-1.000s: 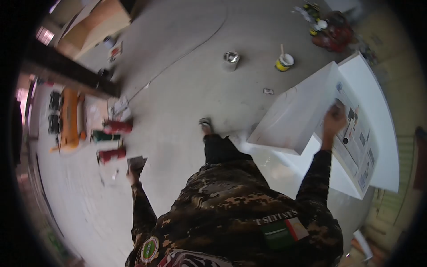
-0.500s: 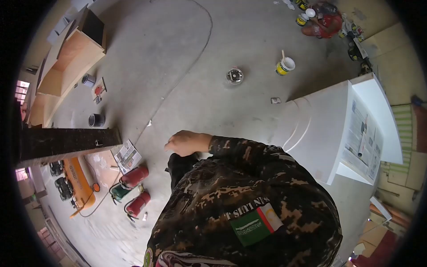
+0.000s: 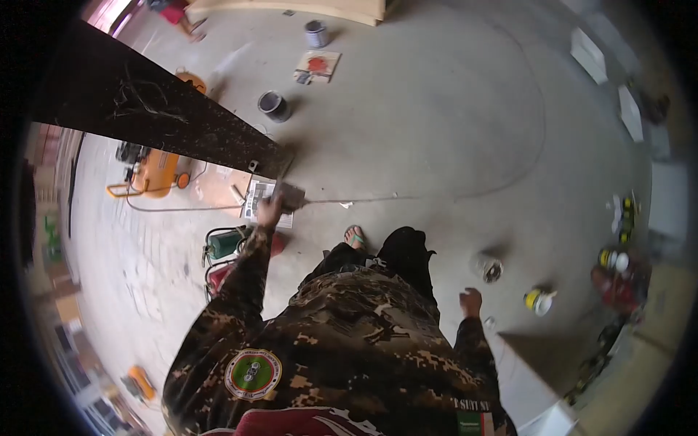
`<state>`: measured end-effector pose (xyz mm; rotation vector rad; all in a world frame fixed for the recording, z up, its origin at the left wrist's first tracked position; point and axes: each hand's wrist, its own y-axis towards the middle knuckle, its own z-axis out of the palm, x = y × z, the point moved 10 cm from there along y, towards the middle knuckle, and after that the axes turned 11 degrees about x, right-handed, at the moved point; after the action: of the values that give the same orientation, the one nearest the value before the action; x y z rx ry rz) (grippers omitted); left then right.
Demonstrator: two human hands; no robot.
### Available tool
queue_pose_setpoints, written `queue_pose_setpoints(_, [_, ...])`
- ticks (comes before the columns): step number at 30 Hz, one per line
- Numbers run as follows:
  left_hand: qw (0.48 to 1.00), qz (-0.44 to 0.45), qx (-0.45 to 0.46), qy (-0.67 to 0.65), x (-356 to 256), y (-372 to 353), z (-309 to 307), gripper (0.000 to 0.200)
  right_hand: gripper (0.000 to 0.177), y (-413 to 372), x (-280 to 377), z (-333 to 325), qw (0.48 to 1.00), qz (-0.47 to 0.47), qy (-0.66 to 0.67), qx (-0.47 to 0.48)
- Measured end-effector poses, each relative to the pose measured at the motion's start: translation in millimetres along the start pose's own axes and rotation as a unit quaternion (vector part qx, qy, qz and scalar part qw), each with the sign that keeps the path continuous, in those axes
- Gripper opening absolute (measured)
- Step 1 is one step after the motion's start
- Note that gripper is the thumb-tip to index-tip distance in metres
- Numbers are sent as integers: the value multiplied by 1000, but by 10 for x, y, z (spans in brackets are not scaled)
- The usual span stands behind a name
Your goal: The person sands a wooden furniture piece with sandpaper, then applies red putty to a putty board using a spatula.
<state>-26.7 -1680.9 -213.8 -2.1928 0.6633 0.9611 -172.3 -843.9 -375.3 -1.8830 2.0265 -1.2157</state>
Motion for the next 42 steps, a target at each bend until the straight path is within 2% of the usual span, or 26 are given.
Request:
queue_pose_setpoints(1, [999,-9,9,39,-222,353,-7,53,35,-341,893,-508,994,30,-96,-36])
queue_pose_setpoints(2, [997,-15,20,76,-388,640,-14,49,33,-204,818,-557,997,33,-44,-57])
queue_pose_setpoints(3, [997,-23,14,70,-566,801,-57,49,33,221,96,-374,996,4,55,-75])
queue_pose_setpoints(4, [999,-17,11,49,-741,941,-76,51,36,128,523,-295,931,67,355,45])
queue_pose_setpoints(5, [1000,-11,8,28,-852,1061,-61,53,41,186,721,-89,757,155,628,92])
queue_pose_setpoints(6, [1000,-18,2,24,-890,1135,-29,53,44,401,757,98,714,164,666,143])
queue_pose_setpoints(8, [995,-25,-48,83,-944,1188,-47,53,47,757,1264,31,736,152,644,142])
queue_pose_setpoints(9, [993,-73,-40,89,-602,1250,40,56,37,1216,1522,-262,951,-25,292,98])
queue_pose_setpoints(10, [982,-160,9,103,-238,1258,147,58,29,1386,2020,-388,972,-203,-116,37])
queue_pose_setpoints(11, [971,-214,-36,103,82,1130,166,59,26,1602,2439,-476,949,-269,-140,91])
queue_pose_setpoints(12, [982,-151,-115,17,272,1045,179,59,26,1900,3031,-600,917,-335,-161,143])
queue_pose_setpoints(14, [946,-309,-62,79,420,688,229,58,28,2516,3594,-892,969,32,51,241])
queue_pose_setpoints(17, [915,-393,-91,-5,826,392,447,59,20,3616,5188,-1622,963,-184,-132,143])
queue_pose_setpoints(21, [885,-447,-114,-56,1159,367,817,61,24,4748,6765,-2179,973,-153,111,130])
queue_pose_setpoints(24, [881,-462,-92,-34,623,924,894,67,21,5431,7727,-2184,977,-162,60,123])
queue_pose_setpoints(25, [872,-475,-107,-48,615,1164,882,70,21,5624,8065,-2066,975,-175,50,127])
queue_pose_setpoints(27, [867,-476,-99,-113,728,1427,1230,73,19,5843,8520,-1908,905,-315,-283,40])
queue_pose_setpoints(28, [871,-453,-94,-164,768,1798,1265,72,20,6109,8567,-1739,935,-300,-121,142])
queue_pose_setpoints(29, [915,-364,-103,-142,234,2154,985,69,21,6276,8601,-1551,934,-262,45,238])
queue_pose_setpoints(30, [879,-399,-174,-194,-104,2351,661,63,21,6164,8982,-1525,916,-356,-115,143])
queue_pose_setpoints(31, [894,-370,-201,-153,-272,2631,438,58,22,5977,9488,-1297,854,-448,-260,44])
queue_pose_setpoints(33, [887,-329,-256,-198,-706,3008,61,54,26,5726,10109,-894,854,-368,-319,183])
queue_pose_setpoints(35, [861,-290,-279,-311,-949,3251,-112,48,33,5292,10703,-600,816,-335,-412,228])
queue_pose_setpoints(37, [825,-270,-283,-407,-1371,3442,-287,40,34,5561,10908,-247,820,-368,-335,283])
queue_pose_setpoints(40, [825,-261,-359,-349,-1552,3481,-253,41,30,5668,11248,332,794,-309,-326,410])
queue_pose_setpoints(42, [771,-296,-395,-402,-1636,3344,90,43,30,5752,11453,682,762,-320,-356,436])
